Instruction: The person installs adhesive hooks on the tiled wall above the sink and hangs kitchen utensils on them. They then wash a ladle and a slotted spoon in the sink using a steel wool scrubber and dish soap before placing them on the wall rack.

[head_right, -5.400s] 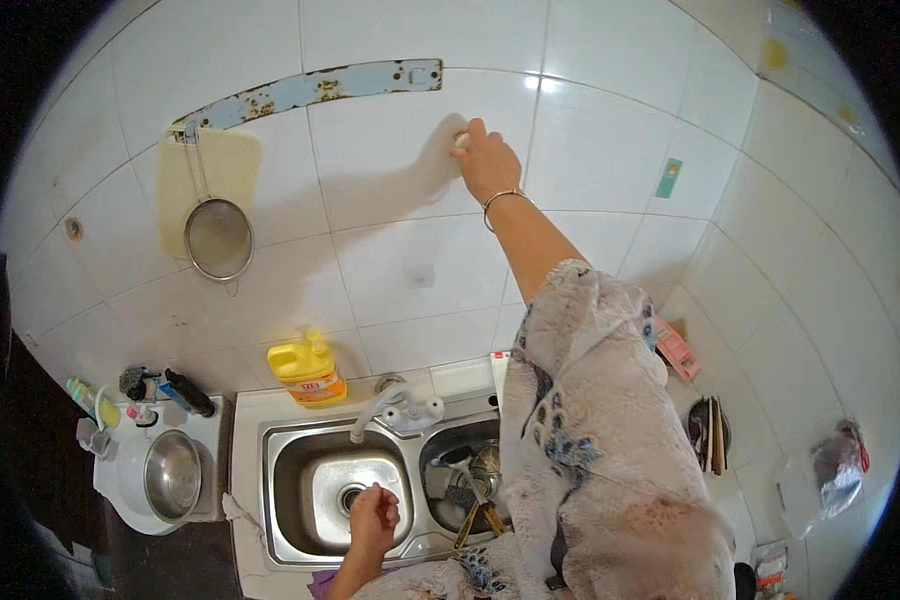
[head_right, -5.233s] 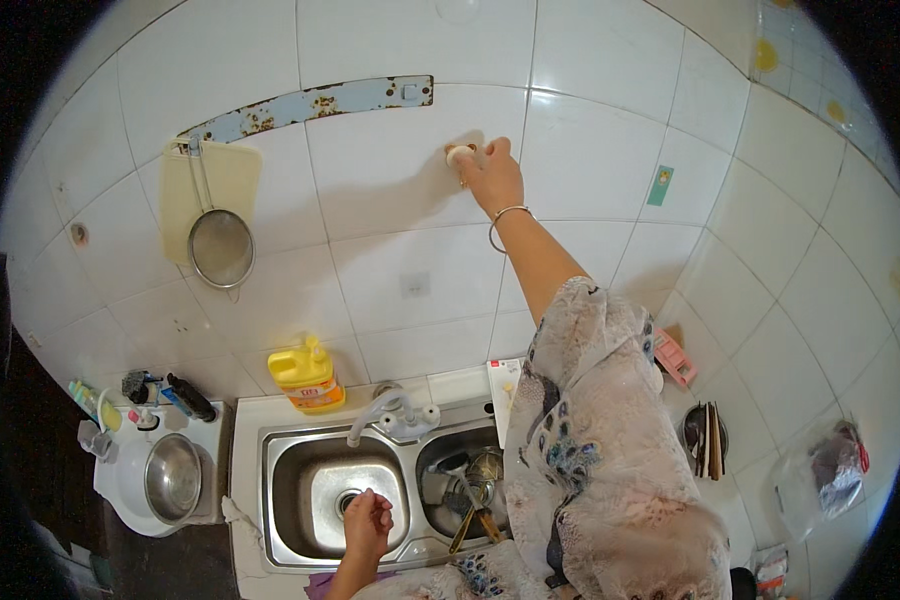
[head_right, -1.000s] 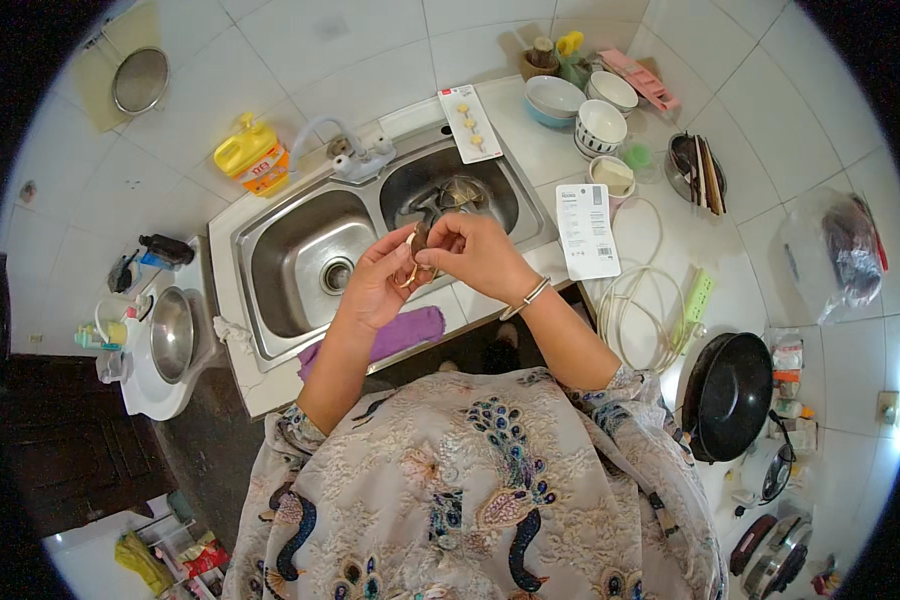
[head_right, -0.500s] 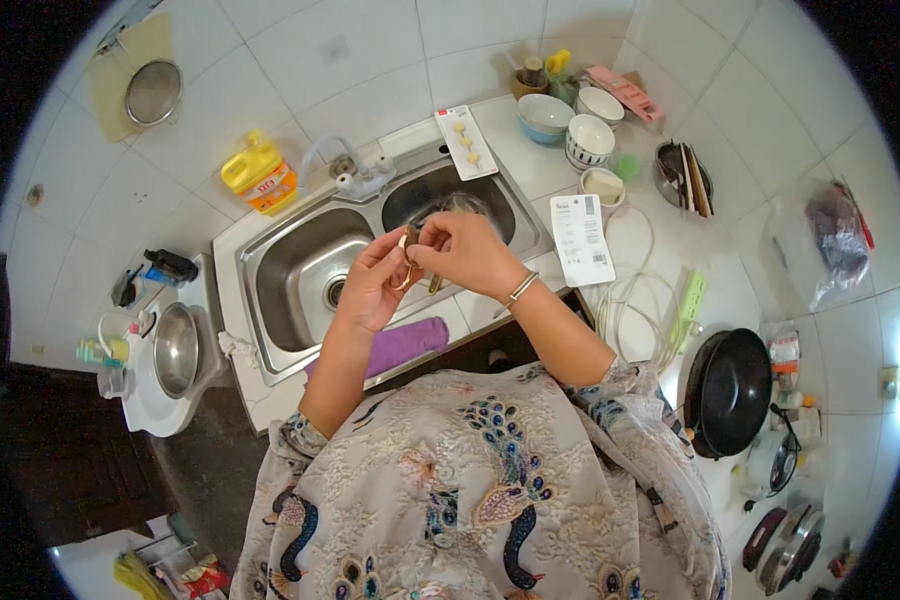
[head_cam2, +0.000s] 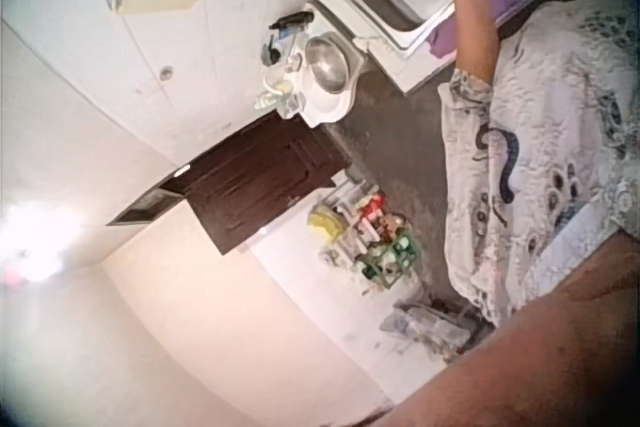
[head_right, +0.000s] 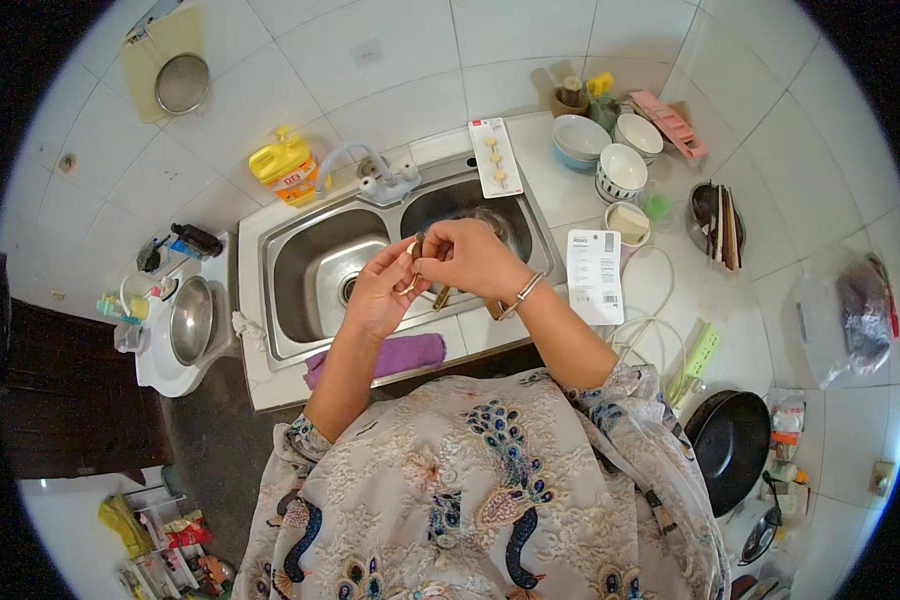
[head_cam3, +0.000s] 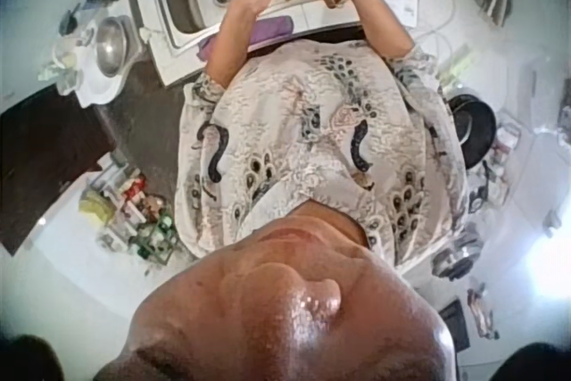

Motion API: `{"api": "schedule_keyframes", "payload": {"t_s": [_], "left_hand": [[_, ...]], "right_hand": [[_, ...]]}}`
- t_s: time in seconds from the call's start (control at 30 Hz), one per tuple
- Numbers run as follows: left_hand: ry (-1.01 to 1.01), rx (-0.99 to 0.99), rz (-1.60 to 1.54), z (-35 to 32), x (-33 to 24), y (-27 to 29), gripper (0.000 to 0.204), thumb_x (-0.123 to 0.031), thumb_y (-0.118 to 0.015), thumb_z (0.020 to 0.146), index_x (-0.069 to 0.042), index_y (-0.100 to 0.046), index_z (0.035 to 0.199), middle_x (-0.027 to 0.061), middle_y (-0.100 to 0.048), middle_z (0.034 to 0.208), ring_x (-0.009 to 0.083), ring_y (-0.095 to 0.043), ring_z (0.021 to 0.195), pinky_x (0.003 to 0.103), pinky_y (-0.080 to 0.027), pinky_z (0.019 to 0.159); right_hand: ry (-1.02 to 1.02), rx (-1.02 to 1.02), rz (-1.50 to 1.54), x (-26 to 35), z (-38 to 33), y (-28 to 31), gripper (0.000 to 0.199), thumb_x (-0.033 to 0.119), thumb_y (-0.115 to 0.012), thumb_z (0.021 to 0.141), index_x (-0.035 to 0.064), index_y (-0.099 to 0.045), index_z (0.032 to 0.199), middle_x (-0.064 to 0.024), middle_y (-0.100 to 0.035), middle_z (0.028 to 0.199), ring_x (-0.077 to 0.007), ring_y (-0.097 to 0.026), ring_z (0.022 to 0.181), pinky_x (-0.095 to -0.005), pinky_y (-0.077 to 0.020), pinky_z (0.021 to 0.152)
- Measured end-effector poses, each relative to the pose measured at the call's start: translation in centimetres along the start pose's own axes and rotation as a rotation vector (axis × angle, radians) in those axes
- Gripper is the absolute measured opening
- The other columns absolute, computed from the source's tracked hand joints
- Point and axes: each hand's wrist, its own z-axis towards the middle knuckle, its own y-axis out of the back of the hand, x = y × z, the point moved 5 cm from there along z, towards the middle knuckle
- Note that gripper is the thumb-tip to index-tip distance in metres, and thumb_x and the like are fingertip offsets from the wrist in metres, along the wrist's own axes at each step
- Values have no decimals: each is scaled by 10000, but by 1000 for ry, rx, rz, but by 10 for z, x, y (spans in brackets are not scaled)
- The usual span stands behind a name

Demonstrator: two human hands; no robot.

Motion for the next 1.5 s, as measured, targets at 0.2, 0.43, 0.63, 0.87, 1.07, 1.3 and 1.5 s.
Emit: {"api": "schedule_keyframes", "payload": {"t_s": [0.2, 0.43, 0.63, 0.87, 1.07, 1.3, 1.5], "left_hand": [[36, -47, -41, 12, 22, -10, 315, -166, -605, 851, 4, -533, 1106, 82, -619, 906, 172, -618, 759, 292, -539, 662], [96, -80, -118, 21, 45, -3, 258, -231, -562, 876, -25, -558, 1031, 68, -620, 882, 157, -617, 744, 272, -540, 625], [92, -106, -74, 15, 39, -4, 242, -214, -550, 881, -26, -559, 1033, 65, -623, 889, 159, -621, 745, 266, -534, 626], [98, -59, -54, 6, 16, -17, 289, -216, -549, 881, -7, -540, 1082, 84, -620, 903, 173, -627, 768, 260, -535, 628], [-19, -85, -46, -12, 1, -6, 322, -142, -600, 841, -35, -522, 1134, 74, -607, 986, 190, -622, 862, 308, -537, 754], [-207, 26, -15, -31, -19, 3, 336, -65, -601, 821, -51, -529, 1149, 66, -597, 1035, 171, -601, 866, 297, -514, 736], [-227, -8, 43, -44, -22, 11, 344, -38, -598, 814, -37, -528, 1151, 65, -598, 1021, 165, -595, 832, 264, -487, 668]], "right_hand": [[0, 12, 52, -29, -1, 20, 169, 138, -639, 698, -14, -571, 672, -54, -583, 620, -88, -528, 571, -233, -445, 543], [5, 276, 67, -30, -6, 33, 223, 146, -719, 716, 10, -563, 799, 2, -555, 711, -54, -506, 654, -206, -434, 584], [-13, 359, 108, -31, 3, 31, 251, 176, -739, 719, 19, -549, 765, 6, -546, 691, -61, -497, 642, -204, -417, 577], [53, 340, 87, -16, 11, 27, 207, 187, -694, 739, 18, -573, 732, -11, -565, 648, -73, -499, 602, -233, -423, 553], [96, 280, -15, 0, 13, 12, 152, 130, -668, 769, 17, -568, 753, 19, -546, 664, -36, -475, 603, -193, -403, 534], [-7, 159, 61, 19, 8, -9, 230, 202, -680, 728, -2, -574, 706, -32, -571, 629, -81, -492, 569, -238, -413, 519], [-4, 156, 35, 18, 7, -25, 222, 188, -682, 721, 4, -563, 690, -12, -557, 632, -63, -480, 569, -218, -402, 515]]}}
